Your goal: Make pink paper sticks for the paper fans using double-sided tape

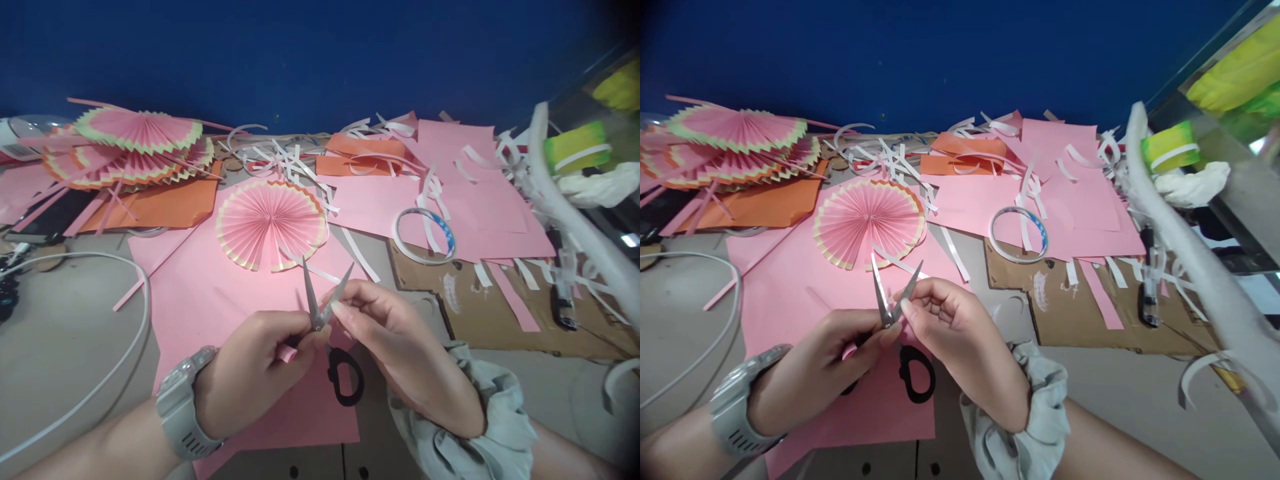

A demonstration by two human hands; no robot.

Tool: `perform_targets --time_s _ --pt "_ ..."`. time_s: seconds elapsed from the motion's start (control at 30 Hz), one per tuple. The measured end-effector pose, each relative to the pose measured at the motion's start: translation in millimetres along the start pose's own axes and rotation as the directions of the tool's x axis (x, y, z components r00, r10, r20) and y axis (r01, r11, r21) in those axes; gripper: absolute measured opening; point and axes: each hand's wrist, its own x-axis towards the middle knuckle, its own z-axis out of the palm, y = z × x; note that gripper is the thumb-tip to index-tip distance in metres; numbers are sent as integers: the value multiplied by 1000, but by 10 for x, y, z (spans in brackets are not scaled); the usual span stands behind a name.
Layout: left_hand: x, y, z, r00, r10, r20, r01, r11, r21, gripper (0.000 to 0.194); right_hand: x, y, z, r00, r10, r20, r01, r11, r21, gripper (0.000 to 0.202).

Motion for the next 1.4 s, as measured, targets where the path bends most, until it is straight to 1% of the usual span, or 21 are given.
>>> perform_targets --time_s 0.07,0.17,0.3,0.47,0.6,0.8,0.97,1.07,1.23,1.4 --pt "-1 2 -2 1000 0 5 0 1000 8 32 -4 18 -6 1000 -3 0 3 1000 -21 9" --pt "6 7 -6 1000 5 19 -5 1000 10 31 -18 48 -28 999 -41 8 42 995 -95 13" --pt "17 14 -4 1000 10 23 -10 1000 16 31 -33 51 -46 998 -59 3 59 983 -174 16" --pt "11 17 2 1000 1 -2 -1 1000 -16 30 -25 -7 -29 996 -65 57 72 987 -143 11" --pt "5 23 -1 1000 -1 3 1 1000 -24 30 -28 3 -35 993 -84 78 95 986 -140 10" --pt "21 31 -3 1000 -17 13 17 1000 21 30 -48 54 -47 997 -69 29 73 980 -184 14" --pt "12 19 3 1000 -4 1 4 1000 11 30 -47 6 -48 993 -86 78 101 973 -207 11" --pt "6 17 5 1000 -5 -2 5 1000 -7 32 -45 -10 -59 994 -79 78 95 970 -226 11" --pt "8 14 7 1000 -16 -1 16 1000 16 33 -54 6 -45 995 -79 69 90 978 -188 10" --pt "19 10 12 1000 -11 6 11 1000 29 33 -64 33 -10 996 -88 28 91 983 -158 10"
